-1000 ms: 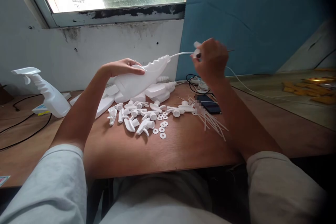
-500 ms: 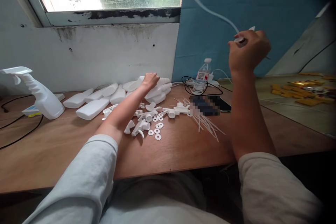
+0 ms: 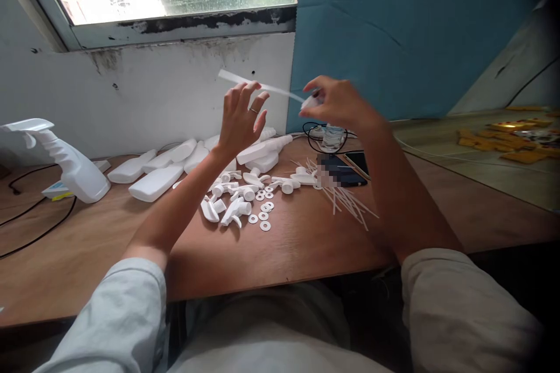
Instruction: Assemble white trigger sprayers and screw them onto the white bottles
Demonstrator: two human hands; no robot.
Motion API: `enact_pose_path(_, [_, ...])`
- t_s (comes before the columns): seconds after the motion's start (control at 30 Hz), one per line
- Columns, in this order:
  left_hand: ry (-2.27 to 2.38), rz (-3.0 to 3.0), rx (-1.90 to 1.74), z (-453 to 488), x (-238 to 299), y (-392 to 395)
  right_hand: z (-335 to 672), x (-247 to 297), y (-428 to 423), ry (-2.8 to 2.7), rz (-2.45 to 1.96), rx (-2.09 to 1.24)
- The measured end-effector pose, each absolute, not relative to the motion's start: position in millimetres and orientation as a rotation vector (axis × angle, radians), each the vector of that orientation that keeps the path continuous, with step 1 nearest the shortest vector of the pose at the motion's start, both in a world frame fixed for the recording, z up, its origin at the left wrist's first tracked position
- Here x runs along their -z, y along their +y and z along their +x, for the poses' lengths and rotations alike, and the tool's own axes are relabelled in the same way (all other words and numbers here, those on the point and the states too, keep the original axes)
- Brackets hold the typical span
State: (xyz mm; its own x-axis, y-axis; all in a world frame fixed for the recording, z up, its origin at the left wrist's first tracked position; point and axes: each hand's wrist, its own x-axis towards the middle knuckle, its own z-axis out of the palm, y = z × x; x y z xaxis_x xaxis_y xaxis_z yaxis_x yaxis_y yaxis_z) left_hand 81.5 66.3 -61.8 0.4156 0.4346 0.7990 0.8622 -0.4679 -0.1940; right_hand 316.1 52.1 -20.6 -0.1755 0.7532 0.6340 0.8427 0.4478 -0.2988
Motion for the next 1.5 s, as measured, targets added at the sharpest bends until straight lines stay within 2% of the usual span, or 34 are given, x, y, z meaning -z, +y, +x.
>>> enact_pose_path(0.17, [-0.921, -2.224, 0.809, 71.4, 55.7, 16.8, 263.2, 42.8, 38.3, -2.352, -1.105, 0.184])
enact_pose_path(0.37, [-1.248, -2.320, 0.964, 53.7, 59.9, 14.9, 254.9, 47.4, 32.5, -2.341, -0.762, 0.408])
enact_pose_path(0.57, [-1.082, -2.179, 0.917, 52.1, 61.0, 13.3, 275.2, 39.7, 54.2, -2.350, -0.743, 0.610])
enact_pose_path(0.7, [-0.932, -2.223, 1.029, 49.0, 58.7, -6.3, 331.5, 33.5, 83.5, -1.990, -1.003, 0.715])
enact_pose_path(0.8, [-0.768, -2.367, 1.104, 54.6, 58.2, -16.4, 385.0, 22.7, 97.9, -1.536, -1.069, 0.577])
enact_pose_path(0.9, [-0.474, -2.579, 0.960, 83.8, 66.9, -8.1, 413.6, 9.9, 99.7, -1.251, -0.906, 0.391])
enact_pose_path(1.0, [-0.274, -2.709, 0.715, 126.7, 82.9, 12.3, 411.6, 1.9, 90.5, -1.202, -0.794, 0.250])
enact_pose_path(1.1, [-0.242, -2.708, 0.659, 156.8, 94.8, 29.4, 396.6, 1.1, 77.0, -1.267, -0.838, 0.158])
enact_pose_path(1.2, [-0.314, -2.730, 0.848, 158.8, 94.3, 35.2, 379.7, 2.5, 64.9, -1.401, -0.825, -0.040])
enact_pose_path(1.27, [-0.370, -2.788, 1.108, 146.9, 87.8, 33.0, 365.5, 2.8, 57.4, -1.520, -0.726, -0.211])
enact_pose_path(1.43, [-0.674, -2.994, 2.158, 104.5, 67.9, 13.9, 311.1, 9.6, 35.0, -1.745, -0.318, -0.580])
enact_pose_path(1.5, [-0.861, -3.099, 2.538, 90.1, 65.6, 3.4, 285.8, 18.3, 24.7, -1.855, -0.303, -0.638])
